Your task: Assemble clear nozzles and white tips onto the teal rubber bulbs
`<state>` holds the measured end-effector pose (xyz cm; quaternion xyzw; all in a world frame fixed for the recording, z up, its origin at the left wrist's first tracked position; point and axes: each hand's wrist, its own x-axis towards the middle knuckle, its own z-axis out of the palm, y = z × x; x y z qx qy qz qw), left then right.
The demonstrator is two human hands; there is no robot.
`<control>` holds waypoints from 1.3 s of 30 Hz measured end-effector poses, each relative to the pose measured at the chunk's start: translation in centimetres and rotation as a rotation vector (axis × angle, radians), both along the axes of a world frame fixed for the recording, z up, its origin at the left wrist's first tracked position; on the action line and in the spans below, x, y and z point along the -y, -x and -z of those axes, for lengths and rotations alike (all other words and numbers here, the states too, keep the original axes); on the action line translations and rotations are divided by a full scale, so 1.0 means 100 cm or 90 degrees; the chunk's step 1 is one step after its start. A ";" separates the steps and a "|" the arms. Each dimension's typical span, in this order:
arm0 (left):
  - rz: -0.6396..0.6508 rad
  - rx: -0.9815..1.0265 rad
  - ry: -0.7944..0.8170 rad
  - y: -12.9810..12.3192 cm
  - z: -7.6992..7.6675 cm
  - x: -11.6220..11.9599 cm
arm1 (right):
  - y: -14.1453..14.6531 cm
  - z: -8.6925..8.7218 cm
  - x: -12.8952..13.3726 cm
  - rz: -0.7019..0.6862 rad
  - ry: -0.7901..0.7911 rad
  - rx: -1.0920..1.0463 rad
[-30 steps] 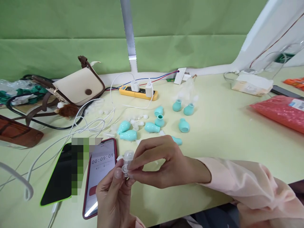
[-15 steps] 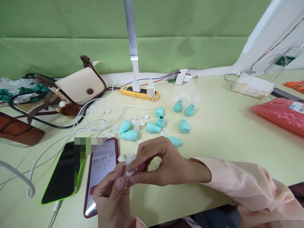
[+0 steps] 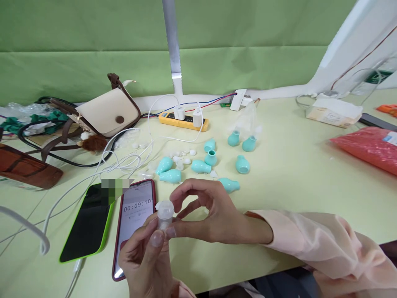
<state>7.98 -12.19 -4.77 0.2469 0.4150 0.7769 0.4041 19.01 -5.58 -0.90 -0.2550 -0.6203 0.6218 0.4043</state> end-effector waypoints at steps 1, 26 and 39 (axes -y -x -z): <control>0.000 -0.012 -0.005 -0.001 0.000 0.001 | 0.000 -0.001 0.000 -0.011 -0.003 0.012; 0.231 0.313 0.060 0.000 -0.006 -0.004 | -0.008 -0.005 -0.010 -0.062 -0.043 0.042; 0.281 0.383 0.082 0.004 -0.010 -0.004 | -0.008 -0.003 -0.015 -0.082 -0.091 0.039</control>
